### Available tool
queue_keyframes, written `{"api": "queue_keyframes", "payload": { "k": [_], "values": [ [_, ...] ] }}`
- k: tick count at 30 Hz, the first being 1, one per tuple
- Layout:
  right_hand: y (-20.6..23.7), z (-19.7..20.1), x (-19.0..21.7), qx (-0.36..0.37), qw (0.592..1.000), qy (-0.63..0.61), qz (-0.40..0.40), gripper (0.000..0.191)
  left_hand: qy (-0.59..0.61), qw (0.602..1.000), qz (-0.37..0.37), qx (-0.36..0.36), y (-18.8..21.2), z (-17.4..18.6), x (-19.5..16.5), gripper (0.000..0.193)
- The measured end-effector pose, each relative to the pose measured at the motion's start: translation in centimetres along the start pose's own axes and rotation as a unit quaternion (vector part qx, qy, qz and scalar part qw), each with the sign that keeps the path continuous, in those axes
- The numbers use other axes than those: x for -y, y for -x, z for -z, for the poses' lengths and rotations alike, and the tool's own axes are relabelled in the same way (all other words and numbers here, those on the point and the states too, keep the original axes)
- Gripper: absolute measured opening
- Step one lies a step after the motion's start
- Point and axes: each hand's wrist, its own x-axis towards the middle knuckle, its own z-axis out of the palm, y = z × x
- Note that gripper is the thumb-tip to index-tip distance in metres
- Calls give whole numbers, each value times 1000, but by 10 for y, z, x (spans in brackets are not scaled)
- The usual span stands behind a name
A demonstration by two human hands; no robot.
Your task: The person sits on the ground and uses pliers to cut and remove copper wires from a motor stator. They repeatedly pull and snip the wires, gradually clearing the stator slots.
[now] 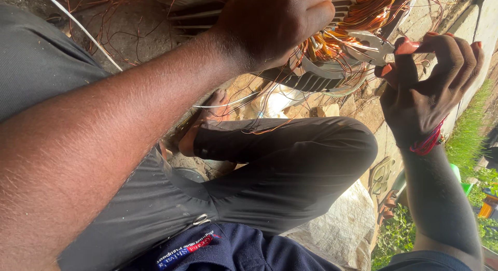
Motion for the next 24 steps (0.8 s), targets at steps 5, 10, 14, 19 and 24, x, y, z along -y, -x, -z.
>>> {"api": "queue_keyframes", "payload": {
  "k": [5, 10, 14, 19, 24],
  "values": [
    [-1, -8, -12, -38, 998, 24, 38, 34, -4, 1000, 5, 10, 2, -3, 1, 5],
    [-1, -9, -18, -37, 997, 34, 60, 34, -7, 1000, -1, 7, 3, -5, 2, 6],
    [-6, -1, -15, -39, 995, 43, 82, 38, 1, 1000, -10, -10, 1, -5, 2, 7],
    [-5, 27, 3, 38, 997, 25, 67, 24, -18, 1000, -18, -15, 0, -5, -1, 9],
    [-15, 60, 13, 329, 798, -441, -246, 10, -30, 999, -23, -10, 2, -3, -1, 10]
  ]
}}
